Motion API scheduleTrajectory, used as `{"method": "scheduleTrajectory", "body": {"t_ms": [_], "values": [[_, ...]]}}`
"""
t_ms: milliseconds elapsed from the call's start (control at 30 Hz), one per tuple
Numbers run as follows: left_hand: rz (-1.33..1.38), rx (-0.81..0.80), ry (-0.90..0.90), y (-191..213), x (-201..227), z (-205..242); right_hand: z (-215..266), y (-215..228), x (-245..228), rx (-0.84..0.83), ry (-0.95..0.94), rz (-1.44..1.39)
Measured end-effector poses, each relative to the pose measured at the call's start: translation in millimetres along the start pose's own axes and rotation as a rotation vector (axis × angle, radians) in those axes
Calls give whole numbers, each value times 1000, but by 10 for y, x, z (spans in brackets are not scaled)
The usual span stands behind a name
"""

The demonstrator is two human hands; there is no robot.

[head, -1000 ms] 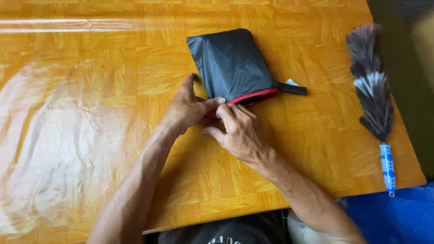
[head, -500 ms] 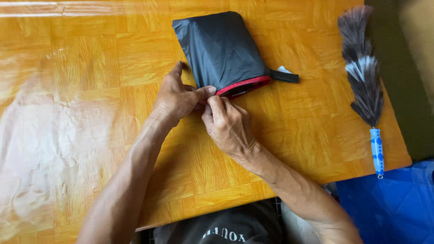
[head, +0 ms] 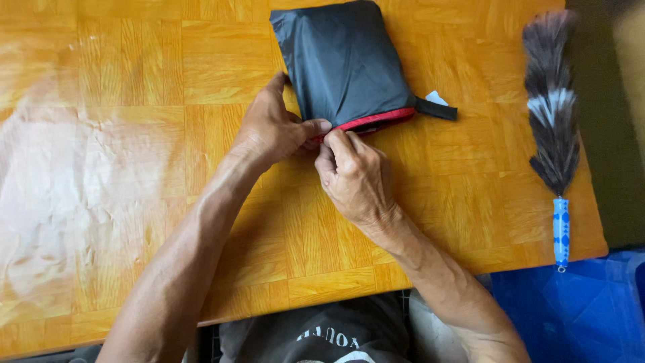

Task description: The person folds a black garment into a compact square, places it into a small black pouch, and then takes a larger black shipping bag and wipes it with a duster.

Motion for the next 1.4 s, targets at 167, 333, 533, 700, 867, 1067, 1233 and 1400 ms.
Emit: {"method": "scheduleTrajectory", "body": {"t_ms": [167, 333, 533, 700, 867, 1067, 1233, 1400], "values": [[86, 0, 35, 111, 75, 61, -101, 107, -116, -26, -10, -83], [-244, 236, -484, 236, 126, -43, -306, 313, -17, 1, -104, -329], [-382, 161, -1339, 166, 608, 514, -250, 242, 428, -47, -774, -809], [-248, 317, -1497, 82, 681, 636, -318, 405, 333, -125, -732, -949], [-44, 330, -1436, 230, 854, 862, -593, 1131, -12, 143, 33, -95], [219, 269, -1355, 353, 1031, 1076, -741, 1236, -110, 48, 85, -347], [635, 124, -1036, 384, 790, 797, -904, 1252, -116, -125, -64, -350], [797, 77, -897, 443, 698, 637, -984, 1184, -162, -25, 14, -307]]}}
Point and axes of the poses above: each hand's wrist, its own z-axis away from the middle knuckle, its own y-axis out of the back of the hand, x = y × z, the point moved 7 cm from there along -z, towards the middle knuckle, and after that the axes turned 7 degrees about x, right-handed, at the moved point
